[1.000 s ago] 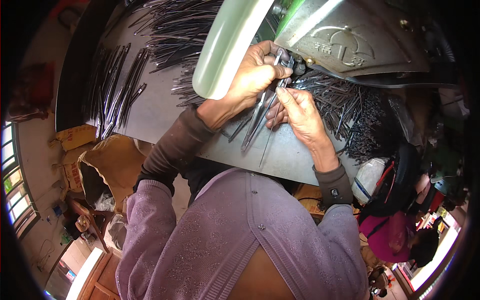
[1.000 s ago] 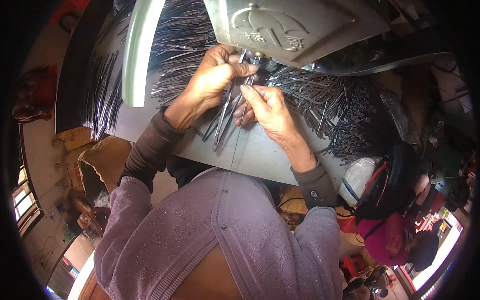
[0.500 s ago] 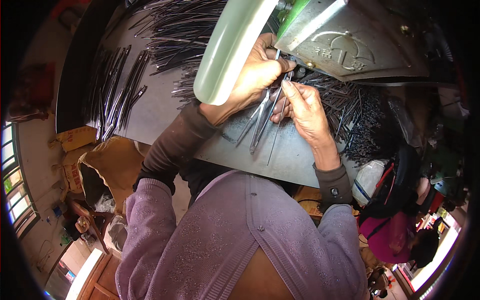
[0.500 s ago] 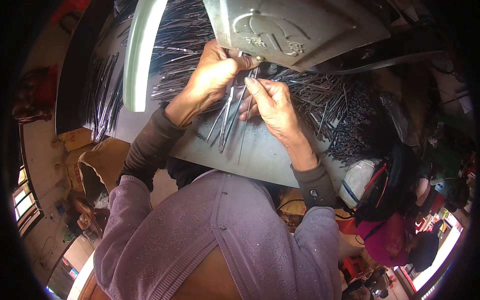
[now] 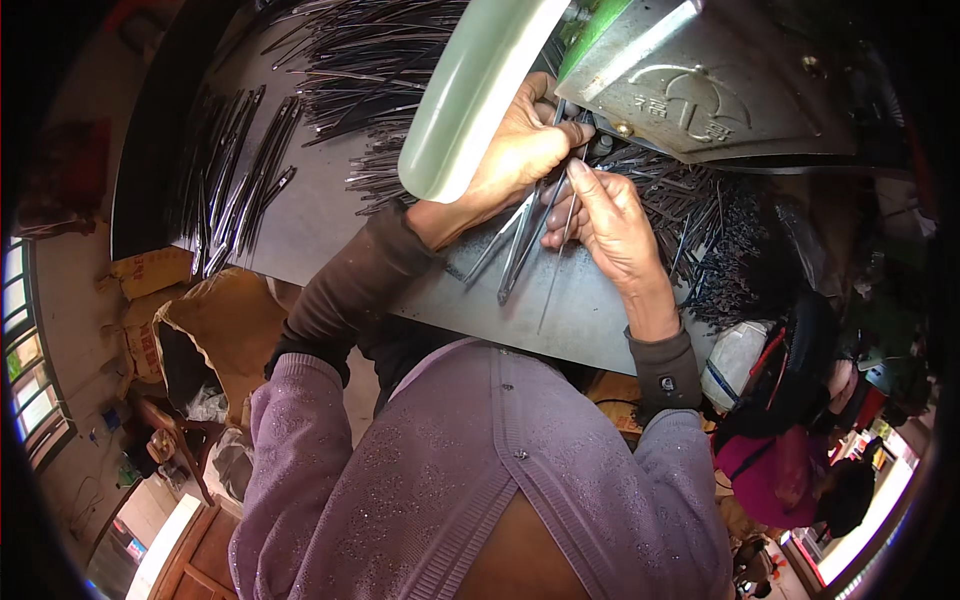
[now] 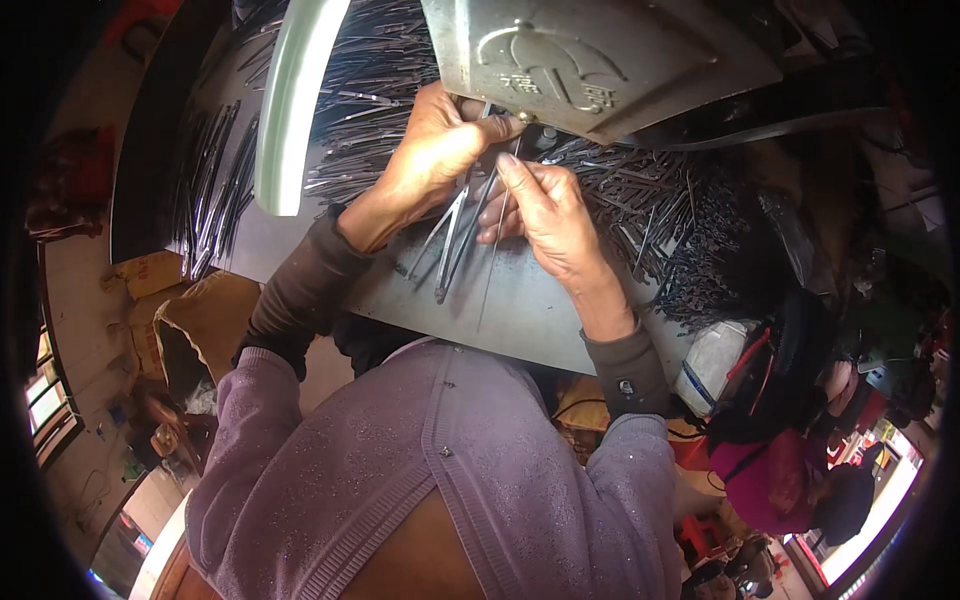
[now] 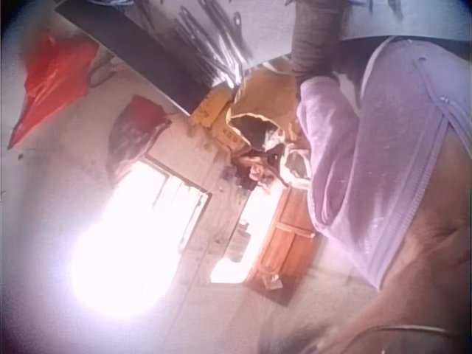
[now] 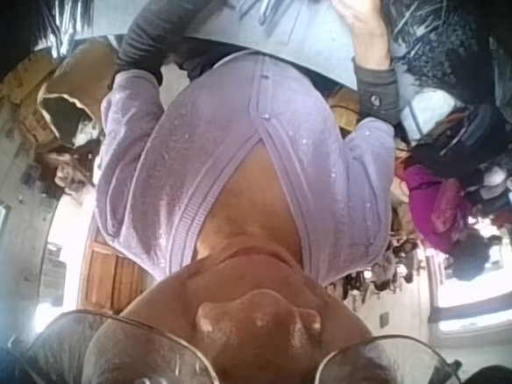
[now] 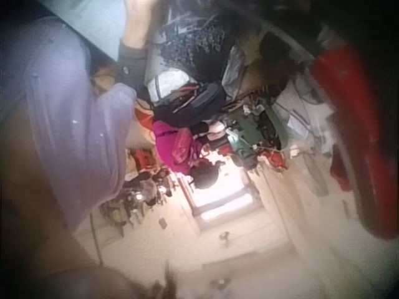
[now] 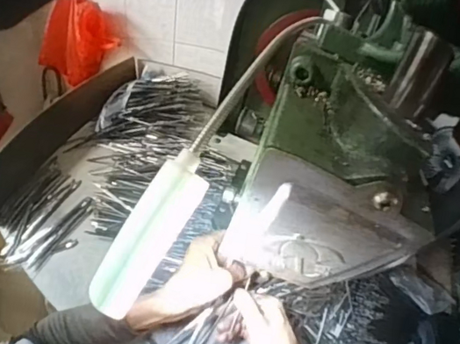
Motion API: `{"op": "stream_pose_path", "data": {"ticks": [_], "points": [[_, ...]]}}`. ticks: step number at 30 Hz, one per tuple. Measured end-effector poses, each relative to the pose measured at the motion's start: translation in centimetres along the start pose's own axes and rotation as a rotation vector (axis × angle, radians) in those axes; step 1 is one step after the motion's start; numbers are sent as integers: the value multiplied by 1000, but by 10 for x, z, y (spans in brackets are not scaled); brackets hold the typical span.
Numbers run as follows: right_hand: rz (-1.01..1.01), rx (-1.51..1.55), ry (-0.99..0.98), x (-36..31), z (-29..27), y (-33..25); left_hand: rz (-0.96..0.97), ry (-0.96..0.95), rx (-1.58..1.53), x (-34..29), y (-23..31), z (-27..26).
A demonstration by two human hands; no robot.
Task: The person is manually inserting and securing metal strips into a metal frame, likely as part of industrial brush or wiper assembly.
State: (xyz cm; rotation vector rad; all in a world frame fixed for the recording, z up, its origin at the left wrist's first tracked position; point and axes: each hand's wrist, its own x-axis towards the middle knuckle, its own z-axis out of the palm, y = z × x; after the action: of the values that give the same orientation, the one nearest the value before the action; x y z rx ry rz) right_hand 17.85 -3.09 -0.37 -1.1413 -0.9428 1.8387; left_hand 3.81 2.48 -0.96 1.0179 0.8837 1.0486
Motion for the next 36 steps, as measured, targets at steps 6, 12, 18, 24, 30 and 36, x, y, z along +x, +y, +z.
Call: {"op": "stream_pose_path", "data": {"ticks": [6,12,18,24,30,36], "points": [[119,179,-44,-3,9,-1,-134,-24,-188,-4,3,-7],[4,93,128,-10,18,7,-117,-163,-476,-22,2,3],[-17,-191,26,-26,20,8,-26,130,52,-43,57,-45],[-30,-103,120,-36,-5,14,167,490,544,-75,89,-175],[3,-86,123,-37,-3,18,91,651,1238,-86,77,-231],[21,-81,110,-36,-4,19,-55,593,1488,-86,68,-244]]}}
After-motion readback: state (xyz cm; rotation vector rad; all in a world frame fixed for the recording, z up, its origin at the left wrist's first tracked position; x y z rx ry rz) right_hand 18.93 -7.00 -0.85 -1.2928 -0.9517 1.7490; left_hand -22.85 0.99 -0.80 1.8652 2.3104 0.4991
